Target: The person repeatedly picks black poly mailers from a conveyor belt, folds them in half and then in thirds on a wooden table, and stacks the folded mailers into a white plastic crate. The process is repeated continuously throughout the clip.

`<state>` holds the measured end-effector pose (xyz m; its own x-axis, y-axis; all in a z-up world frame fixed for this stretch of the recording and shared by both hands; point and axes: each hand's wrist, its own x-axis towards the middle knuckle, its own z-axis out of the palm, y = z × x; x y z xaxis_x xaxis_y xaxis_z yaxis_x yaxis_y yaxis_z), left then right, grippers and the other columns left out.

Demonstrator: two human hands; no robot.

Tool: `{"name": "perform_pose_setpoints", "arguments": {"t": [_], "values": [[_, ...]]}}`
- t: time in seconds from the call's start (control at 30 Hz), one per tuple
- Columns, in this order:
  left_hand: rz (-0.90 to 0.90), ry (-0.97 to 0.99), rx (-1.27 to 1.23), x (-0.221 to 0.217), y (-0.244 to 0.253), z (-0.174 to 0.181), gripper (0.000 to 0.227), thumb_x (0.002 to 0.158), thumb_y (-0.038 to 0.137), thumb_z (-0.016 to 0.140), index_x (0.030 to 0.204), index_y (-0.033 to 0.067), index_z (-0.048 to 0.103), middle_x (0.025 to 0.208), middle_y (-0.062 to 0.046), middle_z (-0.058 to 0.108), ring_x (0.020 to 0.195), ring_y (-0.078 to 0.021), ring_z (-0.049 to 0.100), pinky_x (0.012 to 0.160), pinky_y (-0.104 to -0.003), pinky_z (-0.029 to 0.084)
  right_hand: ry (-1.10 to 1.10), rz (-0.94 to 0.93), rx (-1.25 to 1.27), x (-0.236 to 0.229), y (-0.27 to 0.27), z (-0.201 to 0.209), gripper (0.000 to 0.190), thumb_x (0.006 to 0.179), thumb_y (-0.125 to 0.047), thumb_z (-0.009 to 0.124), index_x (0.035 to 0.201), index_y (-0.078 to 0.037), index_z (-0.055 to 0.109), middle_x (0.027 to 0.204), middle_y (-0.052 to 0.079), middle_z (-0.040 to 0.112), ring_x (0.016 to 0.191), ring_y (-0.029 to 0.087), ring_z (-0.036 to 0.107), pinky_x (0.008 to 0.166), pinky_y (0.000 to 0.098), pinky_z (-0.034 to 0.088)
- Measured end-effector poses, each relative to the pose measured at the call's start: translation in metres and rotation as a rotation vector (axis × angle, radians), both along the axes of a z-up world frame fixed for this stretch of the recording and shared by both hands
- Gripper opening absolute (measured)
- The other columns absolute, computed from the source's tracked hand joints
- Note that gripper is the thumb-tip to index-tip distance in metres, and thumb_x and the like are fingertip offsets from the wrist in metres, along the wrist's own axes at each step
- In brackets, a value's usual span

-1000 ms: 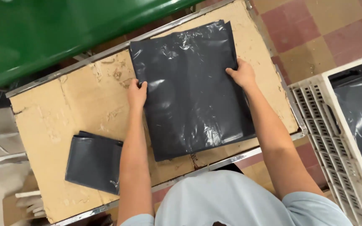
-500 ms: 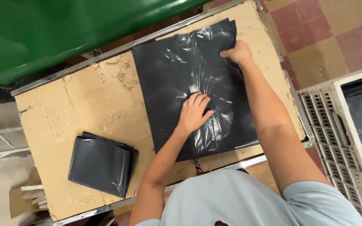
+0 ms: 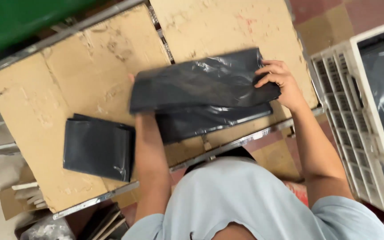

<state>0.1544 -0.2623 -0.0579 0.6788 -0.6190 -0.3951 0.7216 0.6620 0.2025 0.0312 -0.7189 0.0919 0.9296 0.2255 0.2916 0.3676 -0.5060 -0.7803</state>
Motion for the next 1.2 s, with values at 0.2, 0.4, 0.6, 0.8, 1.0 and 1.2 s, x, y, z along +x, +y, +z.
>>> {"name": "perform_pose_setpoints", "arguments": {"t": [0.2, 0.4, 0.6, 0.8, 1.0, 1.2], "values": [[0.152, -0.074, 0.519, -0.03, 0.025, -0.038, 0.07, 0.095, 0.05, 0.069, 0.147, 0.0082, 0.046, 0.14, -0.026, 0.057, 0.13, -0.0403, 0.057, 0.107, -0.053, 0.049, 0.046, -0.137, -0.254, -0.057, -0.017, -0.091, 0.013, 0.086, -0.015, 0.079, 0.098, -0.022, 0.078, 0.13, 0.009, 0.061, 0.133, 0.041, 0.048, 0.114, 0.0511, 0.035], [0.274, -1.302, 1.917, -0.139, -0.015, 0.078, 0.086, 0.074, 0.028, 0.093, 0.141, 0.0021, 0.045, 0.126, -0.012, 0.061, 0.122, -0.0264, 0.058, 0.099, -0.035, 0.054, 0.205, -0.148, -1.061, -0.081, 0.003, -0.072, 0.072, 0.058, -0.014, 0.091, 0.126, -0.026, 0.072, 0.157, 0.005, 0.049, 0.148, 0.033, 0.036, 0.121, 0.0479, 0.028], [-0.116, -2.403, 1.992, -0.206, -0.004, 0.01, 0.011, 0.097, 0.026, 0.056, 0.102, 0.0174, 0.06, 0.088, -0.001, 0.048, 0.088, -0.0217, 0.052, 0.066, -0.034, 0.043, -0.202, 0.123, -0.931, -0.106, 0.155, -0.086, 0.046, 0.094, -0.016, 0.065, 0.138, -0.01, 0.055, 0.149, 0.012, 0.053, 0.144, 0.031, 0.04, 0.122, 0.0482, 0.026], [-0.89, -2.131, 1.347, -0.192, -0.083, 0.071, 0.027, 0.081, 0.045, 0.06, 0.082, 0.0204, 0.072, 0.074, -0.002, 0.07, 0.07, -0.0312, 0.073, 0.06, -0.043, 0.059, -0.102, 0.193, -0.579, -0.142, 0.193, -0.096, 0.045, 0.078, -0.01, 0.072, 0.122, -0.001, 0.065, 0.139, 0.016, 0.059, 0.134, 0.033, 0.052, 0.117, 0.0489, 0.037], [-1.12, -0.818, 0.772, -0.076, -0.127, 0.068, 0.075, 0.099, 0.064, 0.02, 0.099, 0.0049, 0.066, 0.107, -0.02, 0.073, 0.105, -0.0308, 0.073, 0.091, -0.042, 0.051, 0.461, 0.143, 0.211, -0.172, 0.117, -0.082, 0.032, 0.089, 0.0, 0.062, 0.12, 0.006, 0.065, 0.112, 0.024, 0.071, 0.112, 0.038, 0.066, 0.095, 0.0516, 0.051], [-0.747, -0.356, 0.838, -0.056, -0.091, 0.11, 0.122, 0.078, 0.095, 0.023, 0.16, 0.0054, 0.015, 0.166, -0.02, 0.009, 0.152, -0.0374, 0.009, 0.12, -0.06, 0.003, 0.978, -0.575, 0.746, -0.156, 0.071, -0.138, 0.029, 0.098, -0.045, 0.064, 0.087, -0.019, 0.067, 0.044, 0.012, 0.052, 0.026, 0.015, 0.043, 0.026, 0.0263, 0.024]]}}
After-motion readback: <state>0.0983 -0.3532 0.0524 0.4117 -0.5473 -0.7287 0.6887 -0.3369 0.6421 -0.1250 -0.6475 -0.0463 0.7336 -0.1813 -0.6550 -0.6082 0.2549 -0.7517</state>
